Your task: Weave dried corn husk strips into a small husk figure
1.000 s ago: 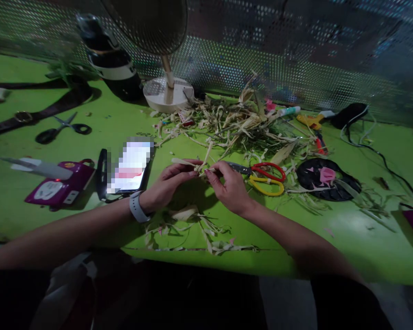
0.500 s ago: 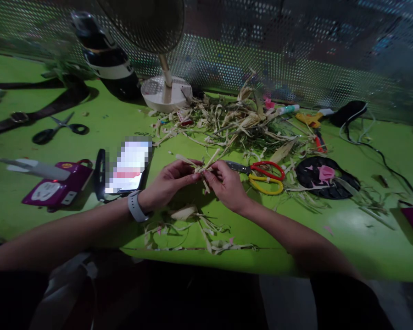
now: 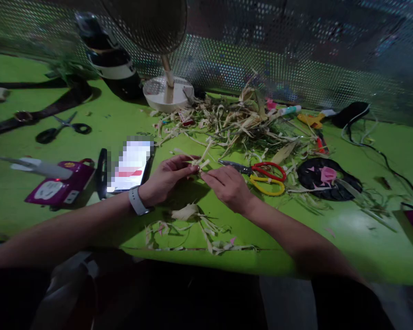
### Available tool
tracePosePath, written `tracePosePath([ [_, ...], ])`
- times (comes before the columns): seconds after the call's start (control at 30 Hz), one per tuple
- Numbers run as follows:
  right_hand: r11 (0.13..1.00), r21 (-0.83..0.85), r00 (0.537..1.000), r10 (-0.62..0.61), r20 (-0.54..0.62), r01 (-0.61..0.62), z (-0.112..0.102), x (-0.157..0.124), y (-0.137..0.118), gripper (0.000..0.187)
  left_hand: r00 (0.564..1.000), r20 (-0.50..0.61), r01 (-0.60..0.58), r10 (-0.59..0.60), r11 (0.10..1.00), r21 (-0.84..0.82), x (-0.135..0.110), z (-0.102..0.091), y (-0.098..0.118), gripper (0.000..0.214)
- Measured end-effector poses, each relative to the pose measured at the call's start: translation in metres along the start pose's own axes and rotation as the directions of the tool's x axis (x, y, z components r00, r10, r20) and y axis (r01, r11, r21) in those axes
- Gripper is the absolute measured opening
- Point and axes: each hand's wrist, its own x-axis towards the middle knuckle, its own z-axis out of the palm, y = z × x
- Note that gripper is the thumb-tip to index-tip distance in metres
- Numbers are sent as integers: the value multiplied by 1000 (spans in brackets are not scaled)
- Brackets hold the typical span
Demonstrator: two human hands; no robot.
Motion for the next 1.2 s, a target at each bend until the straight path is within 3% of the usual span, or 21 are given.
tracePosePath([
  [0.1, 995, -83, 997, -63, -50, 59, -4, 3, 3, 20, 999, 48, -20, 13, 988, 154, -1, -1, -2, 44],
  [0.2, 996, -90, 996, 1, -90, -9, -5, 7, 2, 12, 990, 114, -121, 87, 933, 339, -2, -1, 0, 36],
  [0.33, 991, 39, 992, 126, 7, -126, -4, 10, 1, 9, 961, 242, -234, 131, 851, 470, -3, -3, 5, 24],
  [0.47, 941, 173, 955, 276, 106, -291, -4, 12, 2, 14, 950, 275, -268, 146, 831, 488, -2, -6, 8, 34],
  [0.6, 902, 256, 938, 331, 102, -347, -5, 12, 2, 13, 967, 235, -181, 97, 913, 366, -3, -5, 9, 36],
  [0.73, 977, 89, 980, 198, -34, -194, -9, 8, 1, 9, 988, 150, 25, -41, 994, 109, -3, -3, 7, 31],
  [0.83, 993, -90, 992, 67, -109, -77, -10, 4, 1, 22, 995, 61, 90, -84, 992, -93, -2, -2, 5, 37],
  [0.9, 989, -127, 989, 57, -136, -74, -10, 3, 2, 25, 994, 33, 104, -100, 976, -191, -1, -2, 4, 41],
  [1.2, 1000, 10, 995, -18, -101, 19, -10, 8, 5, 20, 988, 8, 148, -153, 938, -314, -1, 1, -1, 38],
])
